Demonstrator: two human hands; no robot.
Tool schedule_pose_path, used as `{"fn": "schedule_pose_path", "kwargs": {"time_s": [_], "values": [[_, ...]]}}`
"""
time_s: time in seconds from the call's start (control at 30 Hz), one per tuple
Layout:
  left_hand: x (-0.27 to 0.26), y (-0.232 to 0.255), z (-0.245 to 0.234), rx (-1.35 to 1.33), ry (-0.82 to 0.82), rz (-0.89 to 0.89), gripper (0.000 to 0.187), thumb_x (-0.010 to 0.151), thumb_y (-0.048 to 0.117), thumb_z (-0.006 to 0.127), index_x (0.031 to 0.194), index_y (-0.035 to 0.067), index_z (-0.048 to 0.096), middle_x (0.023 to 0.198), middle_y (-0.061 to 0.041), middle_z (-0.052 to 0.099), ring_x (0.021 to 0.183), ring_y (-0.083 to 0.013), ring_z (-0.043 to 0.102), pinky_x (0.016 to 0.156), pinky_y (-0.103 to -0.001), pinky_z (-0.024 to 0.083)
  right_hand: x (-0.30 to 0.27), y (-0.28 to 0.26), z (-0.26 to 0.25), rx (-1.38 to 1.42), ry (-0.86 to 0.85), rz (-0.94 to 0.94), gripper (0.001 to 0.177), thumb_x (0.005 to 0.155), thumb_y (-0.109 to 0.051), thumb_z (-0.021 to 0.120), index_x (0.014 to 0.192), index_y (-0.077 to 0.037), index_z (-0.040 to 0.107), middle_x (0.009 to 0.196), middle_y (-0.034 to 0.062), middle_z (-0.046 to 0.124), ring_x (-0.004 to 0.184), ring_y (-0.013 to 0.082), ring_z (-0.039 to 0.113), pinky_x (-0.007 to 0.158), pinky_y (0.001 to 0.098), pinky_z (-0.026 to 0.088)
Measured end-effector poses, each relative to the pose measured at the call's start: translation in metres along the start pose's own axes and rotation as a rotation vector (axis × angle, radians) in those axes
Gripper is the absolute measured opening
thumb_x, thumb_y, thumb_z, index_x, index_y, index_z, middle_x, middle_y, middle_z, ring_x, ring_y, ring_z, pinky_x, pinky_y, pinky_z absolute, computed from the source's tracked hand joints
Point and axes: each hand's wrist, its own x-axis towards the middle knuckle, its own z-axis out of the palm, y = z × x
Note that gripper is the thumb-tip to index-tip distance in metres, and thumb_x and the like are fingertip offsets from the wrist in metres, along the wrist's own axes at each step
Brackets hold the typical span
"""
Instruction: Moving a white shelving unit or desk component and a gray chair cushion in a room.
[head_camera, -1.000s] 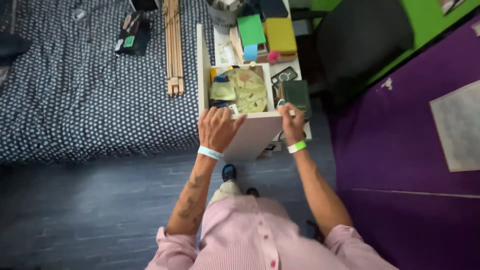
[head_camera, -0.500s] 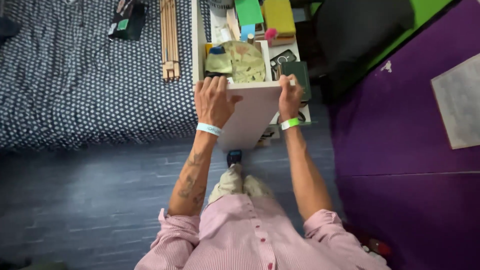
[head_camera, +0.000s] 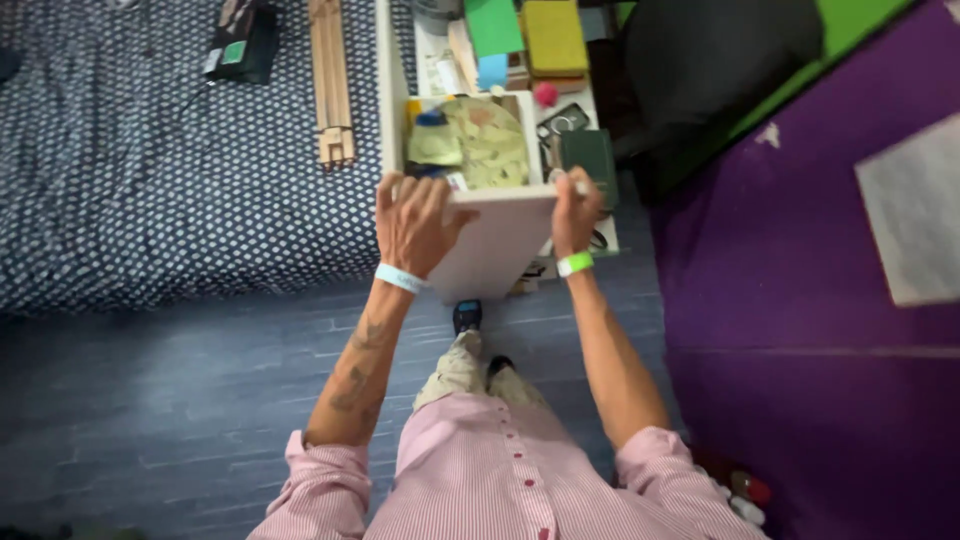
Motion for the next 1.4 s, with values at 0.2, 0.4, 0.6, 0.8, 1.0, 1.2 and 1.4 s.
{"fn": "schedule_pose_path", "kwargs": {"time_s": [0.2,0.4,0.6,0.8,1.0,1.2,1.4], "values": [[-0.035,-0.04,0.035,-0.185,0.546,-0.151,0.081,0.095,0.06,0.075,0.136,-0.005,0.053,0.143,-0.025,0.055,0.141,-0.0313,0.045,0.118,-0.047,0.032,0.003,0.006,0.007,-0.168,0.006,-0.101,0.045,0.108,-0.036,0.049,0.08,-0.003,0.04,0.071,0.0076,0.041,0.069,0.0182,0.042,0.067,0.0366,0.033],[-0.049,-0.038,0.116,-0.725,0.531,-0.485,0.08,0.106,0.066,0.04,0.148,-0.002,0.049,0.151,-0.02,0.056,0.14,-0.0341,0.057,0.113,-0.041,0.047,0.002,0.001,0.014,-0.166,0.128,-0.339,0.06,0.106,-0.052,0.034,0.076,-0.002,0.047,0.066,0.0131,0.055,0.062,0.0288,0.057,0.06,0.0426,0.043],[-0.049,-0.045,0.132,-0.783,0.696,-0.476,0.083,0.107,0.067,0.039,0.144,-0.006,0.055,0.146,-0.022,0.061,0.137,-0.0313,0.059,0.115,-0.042,0.046,-0.007,0.034,0.02,-0.233,0.317,-0.345,0.065,0.106,-0.058,0.029,0.075,-0.003,0.039,0.061,0.0119,0.042,0.055,0.0295,0.047,0.054,0.0444,0.034],[-0.045,-0.066,0.136,-0.582,0.625,-0.415,0.096,0.098,0.08,0.039,0.127,-0.008,0.066,0.12,-0.023,0.074,0.112,-0.0338,0.074,0.094,-0.042,0.059,-0.01,0.03,0.023,-0.247,0.375,-0.315,0.067,0.106,-0.062,0.025,0.072,-0.005,0.038,0.061,0.0098,0.042,0.056,0.0261,0.046,0.054,0.0414,0.034],[-0.046,-0.07,0.14,-0.622,0.597,-0.405,0.085,0.102,0.07,0.038,0.129,-0.006,0.066,0.112,-0.018,0.076,0.104,-0.0286,0.077,0.088,-0.038,0.061,-0.015,0.035,0.017,-0.113,0.341,-0.319,0.063,0.105,-0.061,0.032,0.068,-0.009,0.037,0.058,0.005,0.042,0.054,0.0206,0.045,0.053,0.0356,0.034],[-0.038,-0.071,0.125,-0.504,0.552,-0.282,0.054,0.11,0.044,0.045,0.124,-0.004,0.065,0.127,-0.021,0.067,0.119,-0.0387,0.066,0.103,-0.046,0.053,-0.03,0.04,0.014,-0.278,0.215,-0.378,0.038,0.094,-0.02,0.068,0.068,-0.01,0.042,0.059,0.0039,0.046,0.051,0.0172,0.047,0.05,0.033,0.037],[-0.036,-0.081,0.125,-0.493,0.538,-0.137,0.06,0.11,0.049,0.038,0.124,-0.003,0.064,0.121,-0.016,0.066,0.12,-0.0358,0.062,0.105,-0.046,0.05,-0.037,0.064,0.008,-0.051,0.161,-0.304,0.027,0.093,-0.013,0.069,0.075,-0.009,0.049,0.062,0.0039,0.054,0.053,0.0154,0.05,0.053,0.0302,0.038]]}}
